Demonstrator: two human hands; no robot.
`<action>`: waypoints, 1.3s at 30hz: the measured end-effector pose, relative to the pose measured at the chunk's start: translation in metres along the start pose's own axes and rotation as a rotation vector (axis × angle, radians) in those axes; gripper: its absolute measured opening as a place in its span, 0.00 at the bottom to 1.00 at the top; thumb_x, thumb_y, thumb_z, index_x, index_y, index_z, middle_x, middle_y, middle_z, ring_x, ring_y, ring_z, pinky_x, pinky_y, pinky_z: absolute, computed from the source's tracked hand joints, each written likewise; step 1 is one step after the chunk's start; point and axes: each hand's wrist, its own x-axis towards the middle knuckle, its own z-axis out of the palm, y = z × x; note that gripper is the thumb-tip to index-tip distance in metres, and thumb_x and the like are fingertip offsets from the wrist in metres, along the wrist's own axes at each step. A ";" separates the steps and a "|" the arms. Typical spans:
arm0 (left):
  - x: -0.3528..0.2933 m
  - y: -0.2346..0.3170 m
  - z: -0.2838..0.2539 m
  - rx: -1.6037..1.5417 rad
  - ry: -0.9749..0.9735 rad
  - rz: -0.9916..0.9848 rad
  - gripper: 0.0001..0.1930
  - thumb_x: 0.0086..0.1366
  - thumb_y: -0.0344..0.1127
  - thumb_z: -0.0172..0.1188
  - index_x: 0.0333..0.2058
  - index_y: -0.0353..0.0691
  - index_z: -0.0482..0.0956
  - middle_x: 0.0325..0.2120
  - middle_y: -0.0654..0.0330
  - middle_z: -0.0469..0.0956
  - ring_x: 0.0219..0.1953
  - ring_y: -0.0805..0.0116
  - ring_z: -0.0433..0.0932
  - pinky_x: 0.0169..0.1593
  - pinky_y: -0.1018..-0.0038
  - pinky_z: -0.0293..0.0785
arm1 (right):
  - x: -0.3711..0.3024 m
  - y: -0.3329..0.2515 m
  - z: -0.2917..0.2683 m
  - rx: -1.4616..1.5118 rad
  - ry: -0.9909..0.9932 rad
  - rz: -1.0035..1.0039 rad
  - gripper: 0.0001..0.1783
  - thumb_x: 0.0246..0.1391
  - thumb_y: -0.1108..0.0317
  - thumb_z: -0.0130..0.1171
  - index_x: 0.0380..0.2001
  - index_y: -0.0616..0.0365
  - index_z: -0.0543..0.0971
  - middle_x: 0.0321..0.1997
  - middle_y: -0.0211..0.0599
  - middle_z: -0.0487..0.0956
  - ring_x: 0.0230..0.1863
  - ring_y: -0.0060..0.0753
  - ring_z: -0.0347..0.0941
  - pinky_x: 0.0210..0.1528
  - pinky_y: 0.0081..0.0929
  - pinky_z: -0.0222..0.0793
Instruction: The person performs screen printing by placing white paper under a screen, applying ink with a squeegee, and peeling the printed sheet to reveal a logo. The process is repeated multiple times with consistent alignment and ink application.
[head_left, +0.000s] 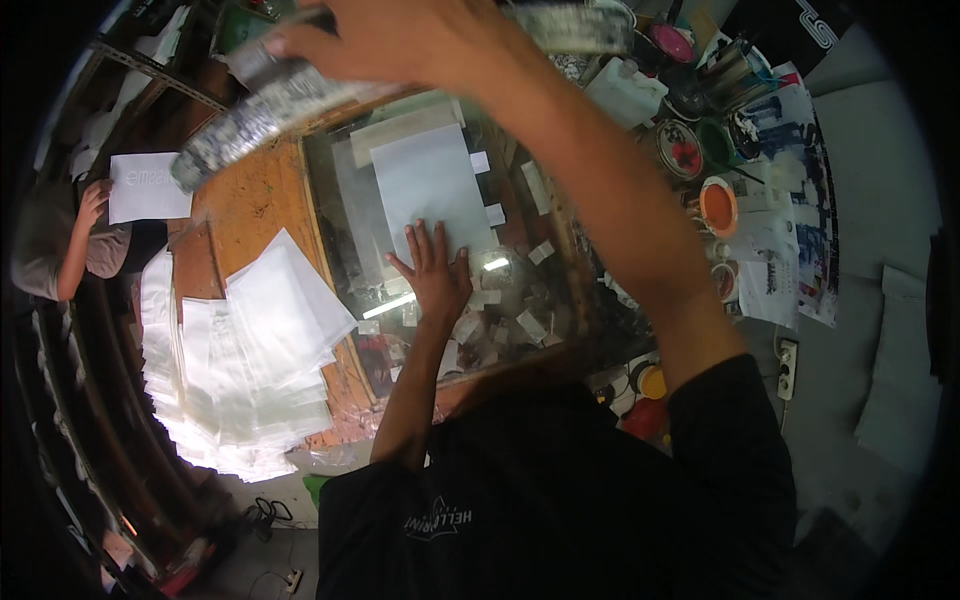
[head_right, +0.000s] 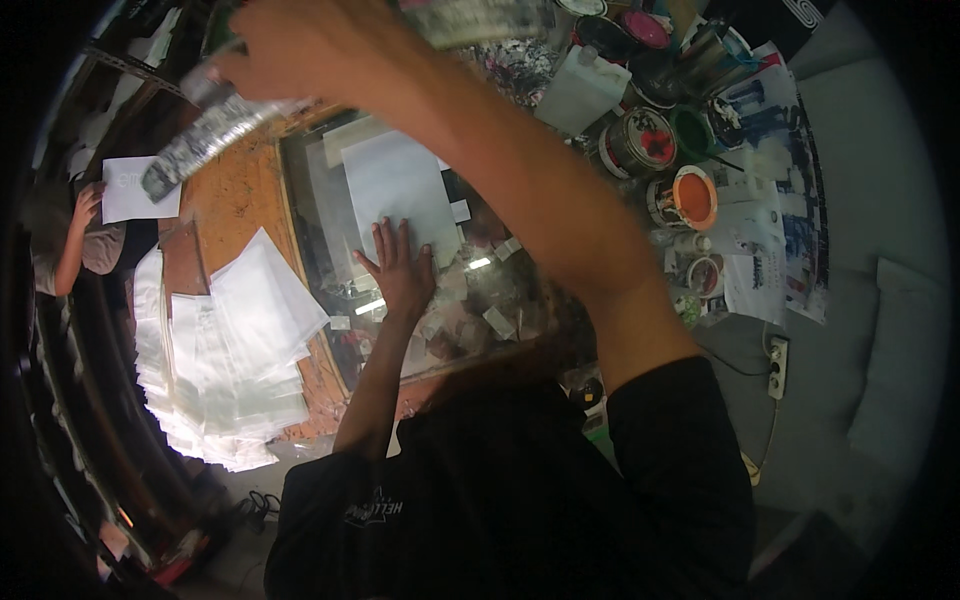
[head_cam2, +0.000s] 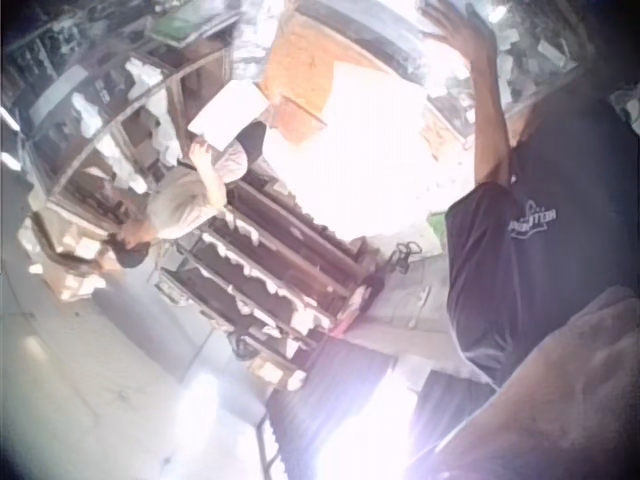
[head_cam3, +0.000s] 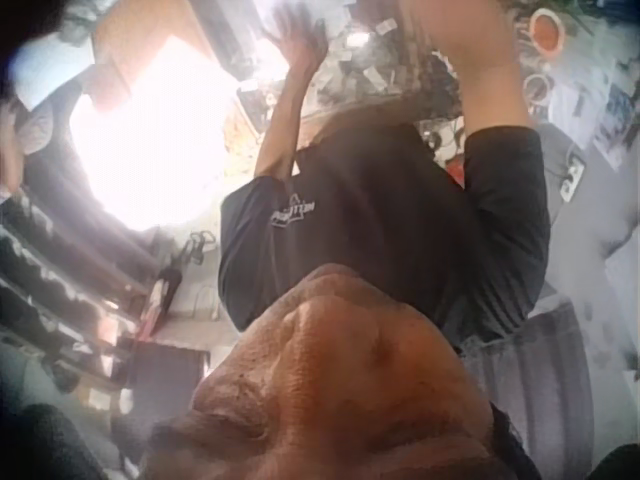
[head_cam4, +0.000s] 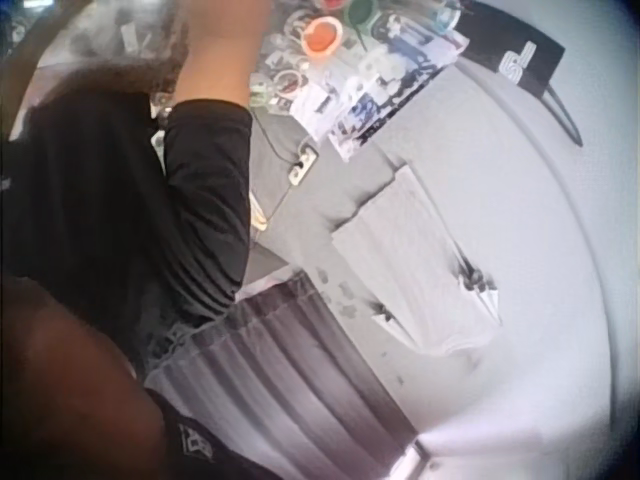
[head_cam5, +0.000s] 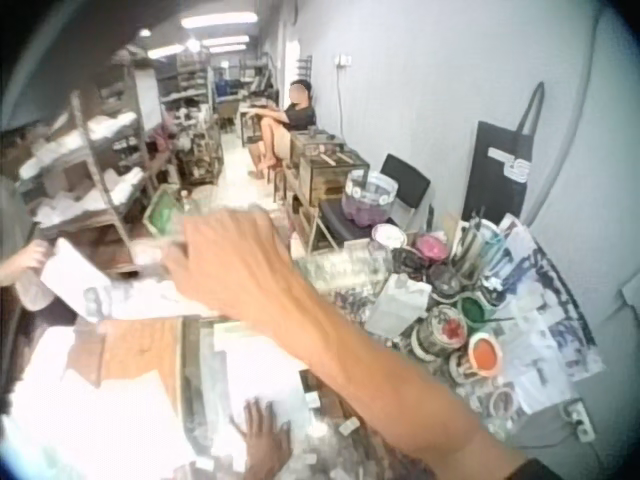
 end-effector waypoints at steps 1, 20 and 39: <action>-0.003 0.001 -0.010 -0.034 -0.004 -0.007 0.29 0.73 0.44 0.54 0.68 0.38 0.66 0.73 0.46 0.56 0.78 0.49 0.46 0.73 0.34 0.30 | -0.014 -0.004 0.011 -0.041 0.036 0.014 0.19 0.63 0.51 0.57 0.32 0.58 0.79 0.21 0.35 0.71 0.23 0.31 0.65 0.30 0.33 0.58; -0.068 -0.019 -0.084 -1.839 0.027 -1.390 0.27 0.77 0.55 0.48 0.63 0.41 0.64 0.61 0.51 0.65 0.66 0.53 0.66 0.50 0.53 0.71 | -0.076 0.185 0.261 -0.155 -0.166 0.217 0.14 0.54 0.75 0.61 0.45 0.51 0.83 0.36 0.39 0.85 0.42 0.49 0.79 0.45 0.48 0.70; -0.073 -0.032 -0.069 -1.875 0.097 -1.293 0.16 0.72 0.42 0.52 0.51 0.39 0.68 0.50 0.52 0.71 0.62 0.51 0.72 0.60 0.39 0.64 | -0.293 -0.019 0.226 -0.084 -0.272 0.211 0.28 0.42 0.77 0.63 0.52 0.54 0.78 0.51 0.38 0.80 0.56 0.45 0.74 0.56 0.47 0.62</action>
